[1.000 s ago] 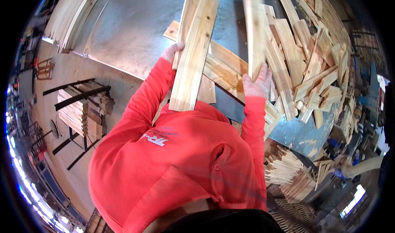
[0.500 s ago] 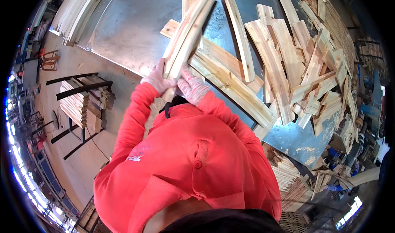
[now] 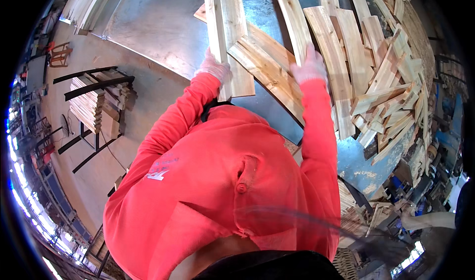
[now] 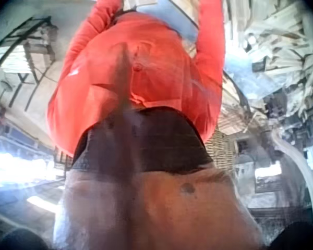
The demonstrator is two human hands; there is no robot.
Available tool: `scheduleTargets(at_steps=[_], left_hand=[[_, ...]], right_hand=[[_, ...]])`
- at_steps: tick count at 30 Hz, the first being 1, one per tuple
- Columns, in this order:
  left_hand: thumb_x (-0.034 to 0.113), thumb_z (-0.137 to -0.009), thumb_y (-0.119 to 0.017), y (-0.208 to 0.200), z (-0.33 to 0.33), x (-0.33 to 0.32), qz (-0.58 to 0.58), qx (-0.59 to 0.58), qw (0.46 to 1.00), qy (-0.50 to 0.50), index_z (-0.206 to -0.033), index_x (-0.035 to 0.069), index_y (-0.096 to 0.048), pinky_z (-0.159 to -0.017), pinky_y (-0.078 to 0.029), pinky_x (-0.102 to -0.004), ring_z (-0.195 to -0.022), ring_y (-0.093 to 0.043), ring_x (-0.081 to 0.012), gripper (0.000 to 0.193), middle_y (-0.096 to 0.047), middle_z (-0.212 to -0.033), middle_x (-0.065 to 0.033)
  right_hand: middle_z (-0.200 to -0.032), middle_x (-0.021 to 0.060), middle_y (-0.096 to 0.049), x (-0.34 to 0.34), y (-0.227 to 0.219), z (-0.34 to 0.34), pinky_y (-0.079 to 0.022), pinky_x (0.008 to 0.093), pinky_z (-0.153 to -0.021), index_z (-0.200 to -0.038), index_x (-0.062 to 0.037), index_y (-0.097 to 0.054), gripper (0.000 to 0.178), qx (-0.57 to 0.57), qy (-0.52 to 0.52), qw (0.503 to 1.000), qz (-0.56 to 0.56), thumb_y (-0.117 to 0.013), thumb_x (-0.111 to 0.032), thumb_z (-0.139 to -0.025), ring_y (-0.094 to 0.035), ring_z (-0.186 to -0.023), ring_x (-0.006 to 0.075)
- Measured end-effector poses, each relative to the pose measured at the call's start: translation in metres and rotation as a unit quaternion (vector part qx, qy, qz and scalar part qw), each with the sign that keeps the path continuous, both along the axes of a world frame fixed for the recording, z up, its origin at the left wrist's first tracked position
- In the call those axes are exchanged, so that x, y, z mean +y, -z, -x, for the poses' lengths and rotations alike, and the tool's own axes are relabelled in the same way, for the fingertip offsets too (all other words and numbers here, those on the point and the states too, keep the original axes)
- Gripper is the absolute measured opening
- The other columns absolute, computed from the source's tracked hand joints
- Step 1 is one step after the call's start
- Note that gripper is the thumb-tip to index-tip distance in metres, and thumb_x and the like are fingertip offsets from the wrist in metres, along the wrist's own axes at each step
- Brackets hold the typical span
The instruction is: The person repeatedly picks up small wooden planks from a pile on a metal table and stacks them into a neat pile. The person handles the planks one at a time or in small groups, aligning them before placing them onto the growing stack.
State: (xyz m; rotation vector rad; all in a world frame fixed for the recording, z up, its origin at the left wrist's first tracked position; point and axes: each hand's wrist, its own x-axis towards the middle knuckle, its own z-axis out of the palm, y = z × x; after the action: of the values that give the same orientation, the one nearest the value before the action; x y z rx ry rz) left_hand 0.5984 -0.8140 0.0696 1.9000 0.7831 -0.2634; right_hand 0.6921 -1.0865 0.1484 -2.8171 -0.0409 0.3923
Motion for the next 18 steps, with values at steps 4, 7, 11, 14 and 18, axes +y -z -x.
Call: scheduleTargets(at_steps=[4,7,11,14,18], left_hand=[[0.010,-0.080,-0.068,-0.022,0.011,0.017,0.176,-0.043,0.980,-0.086,-0.133,0.005,-0.043,-0.079,-0.054,-0.0359,-0.092,-0.066,-0.0274,0.059,-0.066,-0.107,-0.0132],[0.008,-0.079,-0.069,-0.011,0.027,0.055,0.372,-0.071,0.913,-0.153,-0.121,0.003,-0.056,-0.075,-0.057,-0.0395,-0.087,-0.067,-0.0249,0.044,-0.066,-0.102,-0.0131],[0.006,-0.084,-0.059,-0.065,0.032,0.065,0.436,-0.059,0.885,-0.154,-0.130,0.001,-0.051,-0.081,-0.055,-0.0377,-0.090,-0.065,-0.0240,0.046,-0.065,-0.108,-0.0111],[0.005,-0.084,-0.059,-0.060,0.031,0.089,0.309,-0.081,0.941,-0.109,-0.131,0.001,-0.050,-0.081,-0.055,-0.0356,-0.089,-0.065,-0.0225,0.048,-0.065,-0.106,-0.0101],[0.005,-0.083,-0.060,-0.048,0.021,0.128,0.215,-0.136,0.963,-0.093,-0.131,0.002,-0.052,-0.079,-0.053,-0.0327,-0.089,-0.064,-0.0192,0.048,-0.065,-0.105,-0.0089]], right_hand=[[-0.143,0.0184,-0.036,-0.062,0.001,0.107,-0.036,0.0510,-0.104,-0.149,-0.0214,-0.023,0.101,0.004,-0.121,0.982,0.148,-0.080,-0.040,-0.067,-0.044,-0.125,0.0411],[-0.145,0.0182,-0.035,-0.081,0.023,0.132,-0.032,0.0512,-0.107,-0.151,-0.0224,-0.022,0.107,0.027,-0.118,0.979,0.164,-0.082,-0.040,-0.064,-0.040,-0.129,0.0414],[-0.143,0.0183,-0.038,-0.088,0.011,0.110,-0.035,0.0449,-0.108,-0.150,-0.0176,-0.027,0.106,0.095,-0.107,0.989,-0.031,-0.083,-0.036,-0.062,-0.040,-0.131,0.0387],[-0.132,0.0174,-0.052,-0.073,0.020,0.085,-0.040,0.0383,-0.106,-0.145,-0.0052,-0.034,0.102,0.296,-0.007,0.837,-0.460,-0.084,-0.034,-0.061,-0.050,-0.123,0.0316],[-0.127,0.0166,-0.057,0.019,0.001,0.003,-0.048,0.0327,-0.094,-0.138,0.0010,-0.043,0.087,0.433,-0.008,0.623,-0.651,-0.083,-0.032,-0.068,-0.059,-0.112,0.0249]])
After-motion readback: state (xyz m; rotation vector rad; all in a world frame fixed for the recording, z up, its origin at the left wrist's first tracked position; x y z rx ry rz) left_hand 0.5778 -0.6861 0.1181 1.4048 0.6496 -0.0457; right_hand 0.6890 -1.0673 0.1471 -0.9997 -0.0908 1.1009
